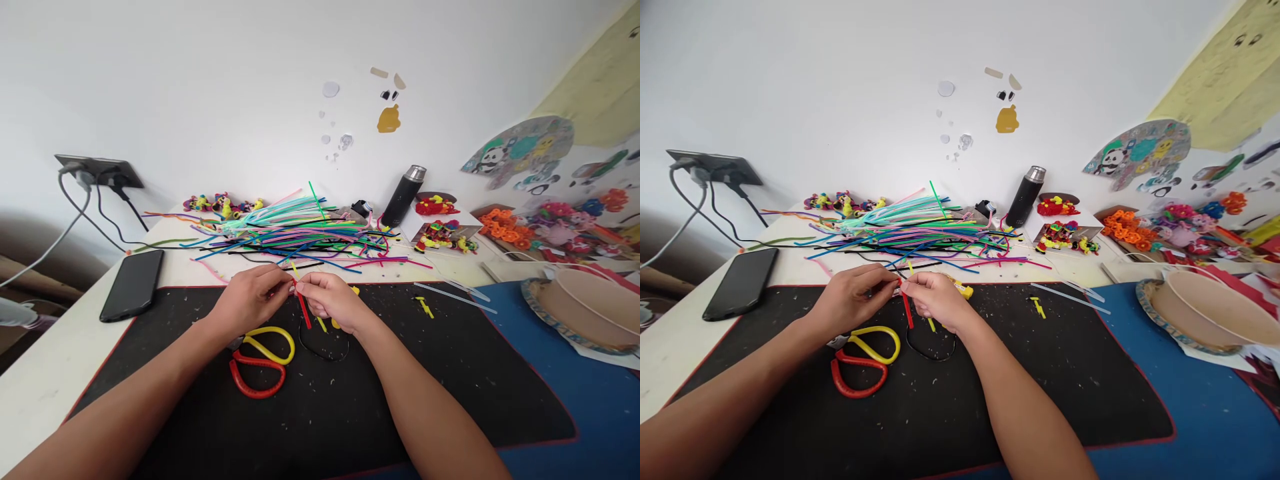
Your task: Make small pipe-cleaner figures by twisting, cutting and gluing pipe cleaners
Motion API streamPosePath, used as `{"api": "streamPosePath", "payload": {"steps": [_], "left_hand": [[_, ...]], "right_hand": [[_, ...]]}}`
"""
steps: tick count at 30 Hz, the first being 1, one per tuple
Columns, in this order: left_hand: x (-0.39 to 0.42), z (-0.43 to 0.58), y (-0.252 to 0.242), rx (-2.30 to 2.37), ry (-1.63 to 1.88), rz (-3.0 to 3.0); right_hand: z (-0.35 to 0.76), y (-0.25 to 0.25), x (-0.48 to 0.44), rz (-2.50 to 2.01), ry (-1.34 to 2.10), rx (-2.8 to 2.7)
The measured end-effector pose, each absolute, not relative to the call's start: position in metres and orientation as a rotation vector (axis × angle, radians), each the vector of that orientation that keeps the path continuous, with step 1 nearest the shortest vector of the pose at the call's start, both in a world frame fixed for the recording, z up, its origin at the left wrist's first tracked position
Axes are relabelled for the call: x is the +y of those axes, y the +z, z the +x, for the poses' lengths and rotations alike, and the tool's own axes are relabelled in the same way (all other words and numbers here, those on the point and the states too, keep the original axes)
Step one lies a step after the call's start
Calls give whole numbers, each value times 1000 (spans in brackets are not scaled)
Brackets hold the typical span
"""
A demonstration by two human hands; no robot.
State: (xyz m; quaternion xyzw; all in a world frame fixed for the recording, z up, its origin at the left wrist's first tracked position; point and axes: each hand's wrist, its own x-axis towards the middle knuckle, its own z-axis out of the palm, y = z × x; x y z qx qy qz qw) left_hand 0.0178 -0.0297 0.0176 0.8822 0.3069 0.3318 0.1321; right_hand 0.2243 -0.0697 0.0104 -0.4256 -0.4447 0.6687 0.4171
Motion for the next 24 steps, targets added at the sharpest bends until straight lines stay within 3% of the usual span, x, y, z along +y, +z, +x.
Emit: {"api": "streamPosePath", "payload": {"steps": [24], "left_hand": [[-12,7,8,837,970,2611]], "right_hand": [[226,11,-69,-1082,1693,-1103]]}}
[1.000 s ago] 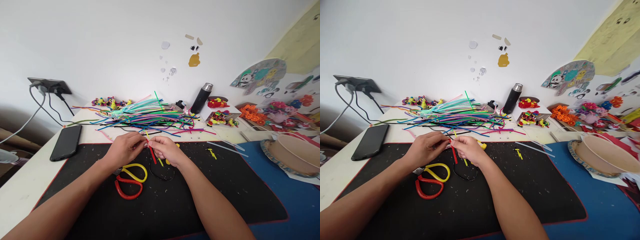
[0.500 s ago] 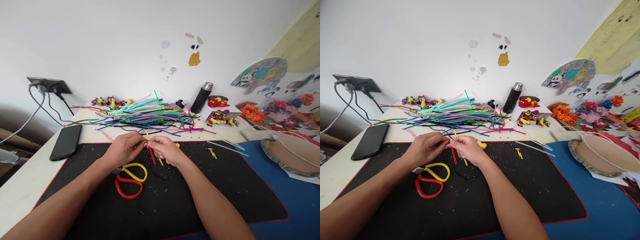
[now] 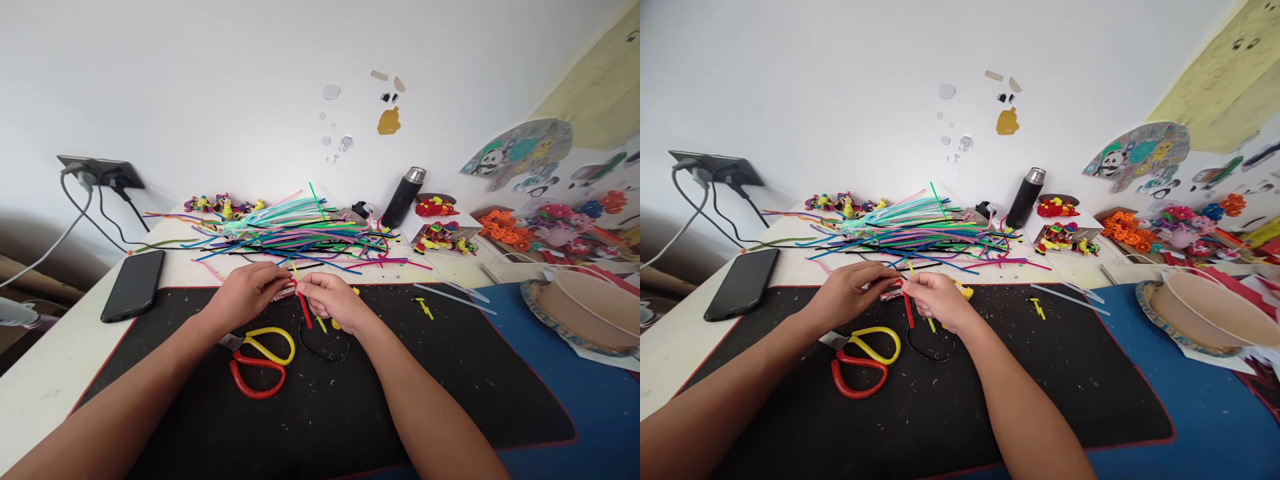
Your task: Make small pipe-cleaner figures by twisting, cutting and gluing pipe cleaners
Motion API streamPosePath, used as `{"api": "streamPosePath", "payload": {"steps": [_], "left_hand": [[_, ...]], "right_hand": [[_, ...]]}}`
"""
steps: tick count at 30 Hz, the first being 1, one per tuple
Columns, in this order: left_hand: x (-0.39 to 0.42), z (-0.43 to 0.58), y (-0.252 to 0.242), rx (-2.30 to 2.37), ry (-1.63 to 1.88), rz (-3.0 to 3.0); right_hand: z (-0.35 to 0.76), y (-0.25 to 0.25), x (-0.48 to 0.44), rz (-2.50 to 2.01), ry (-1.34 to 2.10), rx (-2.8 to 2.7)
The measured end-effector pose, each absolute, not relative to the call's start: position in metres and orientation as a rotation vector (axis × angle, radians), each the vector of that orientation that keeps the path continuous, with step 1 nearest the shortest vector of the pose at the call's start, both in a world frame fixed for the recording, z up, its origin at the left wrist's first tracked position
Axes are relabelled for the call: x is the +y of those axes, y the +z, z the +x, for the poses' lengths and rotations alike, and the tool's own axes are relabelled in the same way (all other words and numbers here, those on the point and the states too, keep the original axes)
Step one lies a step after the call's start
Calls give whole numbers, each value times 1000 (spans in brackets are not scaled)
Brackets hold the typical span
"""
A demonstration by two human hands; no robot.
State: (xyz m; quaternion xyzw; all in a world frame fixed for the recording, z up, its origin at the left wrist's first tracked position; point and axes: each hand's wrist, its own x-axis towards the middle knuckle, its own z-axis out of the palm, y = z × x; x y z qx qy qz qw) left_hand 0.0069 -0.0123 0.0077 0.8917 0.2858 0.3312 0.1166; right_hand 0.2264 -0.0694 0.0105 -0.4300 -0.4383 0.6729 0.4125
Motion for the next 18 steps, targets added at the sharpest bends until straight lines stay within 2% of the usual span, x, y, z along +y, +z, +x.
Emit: {"api": "streamPosePath", "payload": {"steps": [18], "left_hand": [[-17,9,11,795,1071,2668]], "right_hand": [[225,10,-70,-1055,1677,-1145]]}}
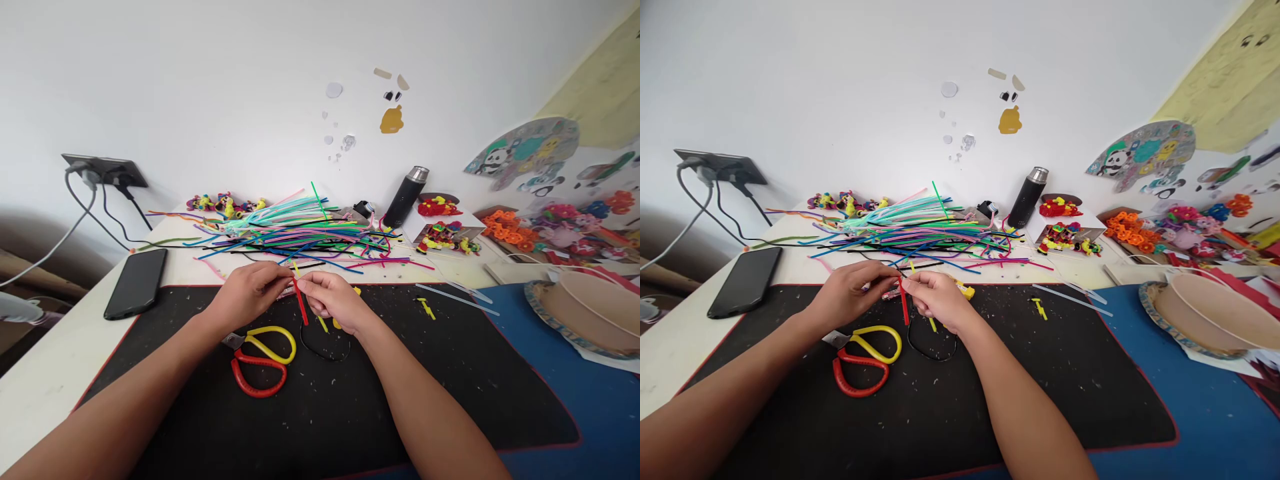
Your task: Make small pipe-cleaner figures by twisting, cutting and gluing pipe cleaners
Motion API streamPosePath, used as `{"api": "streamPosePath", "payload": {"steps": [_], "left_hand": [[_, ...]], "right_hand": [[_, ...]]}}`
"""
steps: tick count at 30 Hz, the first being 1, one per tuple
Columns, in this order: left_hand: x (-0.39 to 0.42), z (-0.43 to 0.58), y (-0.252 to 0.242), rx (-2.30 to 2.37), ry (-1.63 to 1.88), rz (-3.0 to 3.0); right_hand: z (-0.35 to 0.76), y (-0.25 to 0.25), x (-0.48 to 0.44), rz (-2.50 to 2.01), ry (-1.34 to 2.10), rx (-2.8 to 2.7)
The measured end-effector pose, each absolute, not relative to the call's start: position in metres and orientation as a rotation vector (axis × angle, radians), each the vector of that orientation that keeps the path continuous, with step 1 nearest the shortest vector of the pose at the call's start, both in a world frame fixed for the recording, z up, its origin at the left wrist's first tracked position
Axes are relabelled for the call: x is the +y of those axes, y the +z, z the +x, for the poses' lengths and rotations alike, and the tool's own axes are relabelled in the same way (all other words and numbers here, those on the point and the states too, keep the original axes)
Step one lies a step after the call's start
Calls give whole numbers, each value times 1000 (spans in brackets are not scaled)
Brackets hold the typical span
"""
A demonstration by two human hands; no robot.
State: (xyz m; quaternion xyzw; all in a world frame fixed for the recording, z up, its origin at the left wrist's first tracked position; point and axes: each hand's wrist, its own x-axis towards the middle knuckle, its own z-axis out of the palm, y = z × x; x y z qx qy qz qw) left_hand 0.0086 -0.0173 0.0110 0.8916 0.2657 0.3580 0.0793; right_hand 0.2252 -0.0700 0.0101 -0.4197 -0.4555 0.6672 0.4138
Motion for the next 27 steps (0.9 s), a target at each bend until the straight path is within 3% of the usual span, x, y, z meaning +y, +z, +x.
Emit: {"api": "streamPosePath", "payload": {"steps": [9,19,27], "left_hand": [[-17,6,12,918,1008,2578],[-17,19,-5,1165,177,2841],[-12,13,-3,1221,213,2663]], "right_hand": [[224,10,-69,-1076,1638,-1114],[227,15,-67,-1010,1558,-1013],[228,16,-68,-995,1562,-1017]]}}
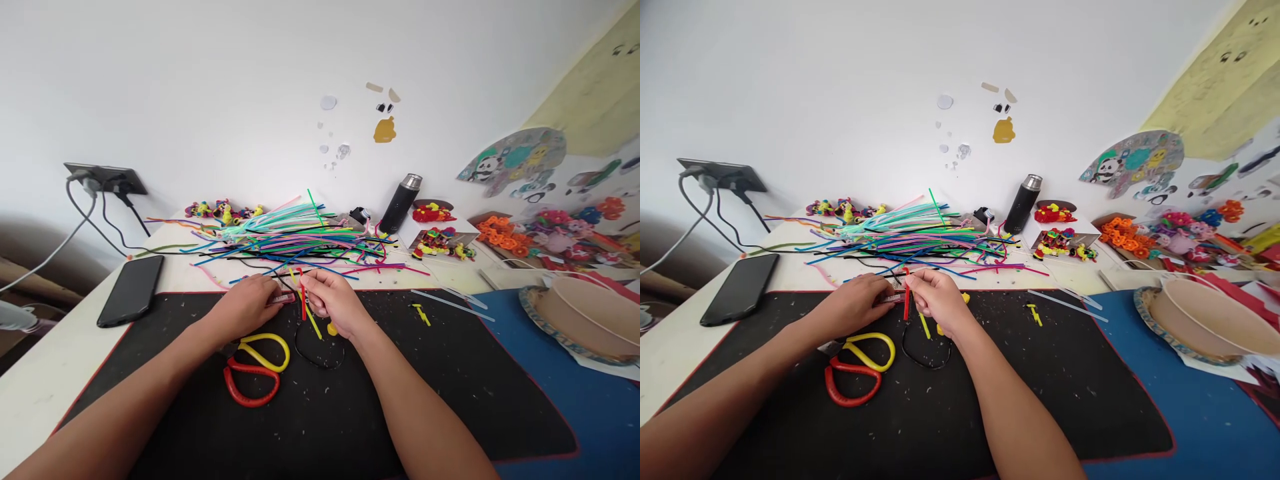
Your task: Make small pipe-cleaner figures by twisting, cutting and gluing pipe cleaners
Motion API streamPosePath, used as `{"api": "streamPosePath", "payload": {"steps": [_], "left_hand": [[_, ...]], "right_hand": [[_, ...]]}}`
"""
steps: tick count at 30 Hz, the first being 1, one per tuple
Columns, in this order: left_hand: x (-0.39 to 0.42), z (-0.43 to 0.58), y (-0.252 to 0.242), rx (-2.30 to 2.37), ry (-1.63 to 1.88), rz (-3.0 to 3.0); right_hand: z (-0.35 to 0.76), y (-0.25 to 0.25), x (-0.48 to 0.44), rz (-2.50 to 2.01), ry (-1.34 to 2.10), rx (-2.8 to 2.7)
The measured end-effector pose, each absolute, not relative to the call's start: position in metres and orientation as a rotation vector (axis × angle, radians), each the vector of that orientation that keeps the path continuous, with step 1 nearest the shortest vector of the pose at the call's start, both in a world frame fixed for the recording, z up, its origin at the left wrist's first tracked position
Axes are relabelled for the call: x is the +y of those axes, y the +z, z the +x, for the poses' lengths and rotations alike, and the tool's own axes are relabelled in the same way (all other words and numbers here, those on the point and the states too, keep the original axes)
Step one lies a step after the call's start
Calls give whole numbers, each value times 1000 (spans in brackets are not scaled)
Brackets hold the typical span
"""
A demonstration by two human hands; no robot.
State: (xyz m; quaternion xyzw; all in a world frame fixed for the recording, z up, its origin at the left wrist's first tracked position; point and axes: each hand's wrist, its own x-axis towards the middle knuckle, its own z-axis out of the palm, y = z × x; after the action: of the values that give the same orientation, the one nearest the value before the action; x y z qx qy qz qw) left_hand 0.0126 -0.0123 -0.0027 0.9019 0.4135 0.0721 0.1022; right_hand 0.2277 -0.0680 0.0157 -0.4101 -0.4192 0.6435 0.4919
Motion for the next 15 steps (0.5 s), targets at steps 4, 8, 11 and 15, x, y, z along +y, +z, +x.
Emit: {"api": "streamPosePath", "payload": {"steps": [4,8,11,15], "left_hand": [[-6,2,11,1260,472,2293],[-4,0,23,1132,764,1923],[-5,3,24,1055,850,1636],[-8,8,21,968,858,1423]], "right_hand": [[227,15,-68,-1002,1566,-1011],[226,15,-69,-1012,1568,-1002],[225,16,-69,-1030,1559,-996],[225,16,-69,-1029,1551,-1002]]}}
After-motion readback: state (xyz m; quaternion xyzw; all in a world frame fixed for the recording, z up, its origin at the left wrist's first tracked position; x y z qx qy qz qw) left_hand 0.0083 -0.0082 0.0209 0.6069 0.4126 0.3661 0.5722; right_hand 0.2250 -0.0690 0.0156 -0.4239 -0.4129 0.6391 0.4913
